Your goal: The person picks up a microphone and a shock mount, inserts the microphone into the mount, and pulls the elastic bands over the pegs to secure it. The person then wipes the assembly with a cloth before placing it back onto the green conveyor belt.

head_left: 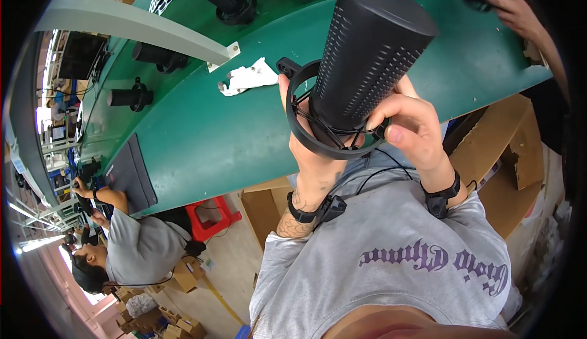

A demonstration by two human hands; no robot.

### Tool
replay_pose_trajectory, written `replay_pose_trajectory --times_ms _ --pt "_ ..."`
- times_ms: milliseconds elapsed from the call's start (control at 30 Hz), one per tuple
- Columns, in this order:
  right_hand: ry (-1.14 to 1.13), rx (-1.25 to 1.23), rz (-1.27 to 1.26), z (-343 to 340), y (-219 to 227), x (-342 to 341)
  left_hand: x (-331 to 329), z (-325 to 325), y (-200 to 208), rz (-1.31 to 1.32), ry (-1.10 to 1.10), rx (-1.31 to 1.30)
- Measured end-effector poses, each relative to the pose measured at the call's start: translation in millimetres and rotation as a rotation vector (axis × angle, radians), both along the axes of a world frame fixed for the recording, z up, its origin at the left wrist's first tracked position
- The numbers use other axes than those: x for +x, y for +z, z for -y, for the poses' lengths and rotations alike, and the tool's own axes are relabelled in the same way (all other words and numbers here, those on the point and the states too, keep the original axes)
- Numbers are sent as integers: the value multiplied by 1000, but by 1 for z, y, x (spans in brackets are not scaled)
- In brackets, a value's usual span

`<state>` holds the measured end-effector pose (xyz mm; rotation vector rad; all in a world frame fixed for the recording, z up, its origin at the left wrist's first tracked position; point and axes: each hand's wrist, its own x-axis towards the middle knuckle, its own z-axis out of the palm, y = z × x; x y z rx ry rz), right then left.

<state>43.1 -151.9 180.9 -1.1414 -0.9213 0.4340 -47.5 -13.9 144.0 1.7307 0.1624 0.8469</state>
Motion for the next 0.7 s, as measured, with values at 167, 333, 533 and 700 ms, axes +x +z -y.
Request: replay_pose_trajectory --times_ms 167,333,533,700 --pt "-2 62 -101 -4 1 -3 3 -1 1 32 64 121" --pt "-393 -306 689 2 5 22 -5 4 12 -190 23 -9" --pt "-823 -516 853 0 -14 45 -9 6 29 -322 -1 -6" --pt "-444 -94 -329 26 -16 53 -19 7 52 -395 16 116"
